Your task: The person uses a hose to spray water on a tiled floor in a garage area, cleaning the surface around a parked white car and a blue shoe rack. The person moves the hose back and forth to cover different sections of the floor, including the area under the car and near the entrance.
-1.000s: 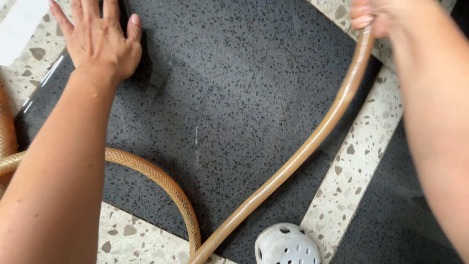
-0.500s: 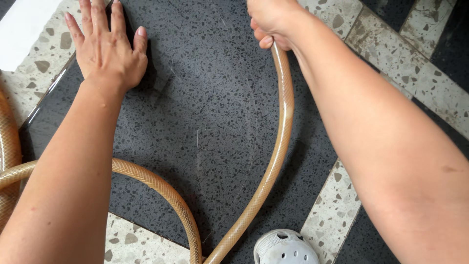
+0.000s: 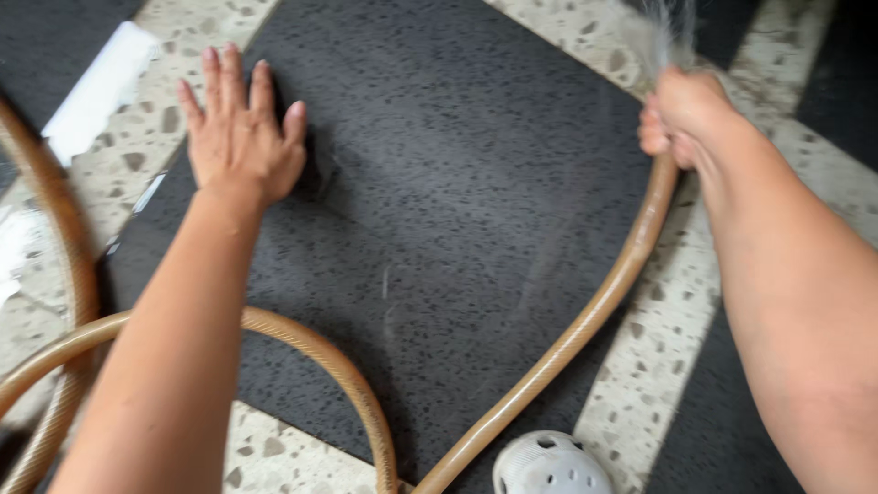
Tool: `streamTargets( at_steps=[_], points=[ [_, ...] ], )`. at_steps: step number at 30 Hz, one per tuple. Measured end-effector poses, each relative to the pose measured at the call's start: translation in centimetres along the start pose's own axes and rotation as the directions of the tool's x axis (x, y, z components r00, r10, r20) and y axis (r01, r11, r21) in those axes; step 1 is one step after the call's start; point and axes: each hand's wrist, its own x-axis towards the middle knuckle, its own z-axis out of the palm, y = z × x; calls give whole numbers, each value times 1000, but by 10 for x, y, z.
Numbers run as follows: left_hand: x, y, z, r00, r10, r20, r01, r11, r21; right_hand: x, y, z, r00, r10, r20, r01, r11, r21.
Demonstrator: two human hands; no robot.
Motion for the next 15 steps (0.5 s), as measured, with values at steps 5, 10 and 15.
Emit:
streamTargets(
  at_steps=[5, 10, 15],
  points=[
    [-10, -3, -7, 999, 52, 4, -52, 999, 12, 32, 99, -152, 984, 125, -124, -105, 982, 154],
    [-22, -17, -12, 995, 100, 4, -100, 995, -1, 10, 213, -290, 950, 229, -212, -165, 946, 279],
    [-37, -28, -23, 998, 50, 40, -51, 998, 25, -63, 278, -366, 877, 368, -310, -243, 895, 374]
  ],
)
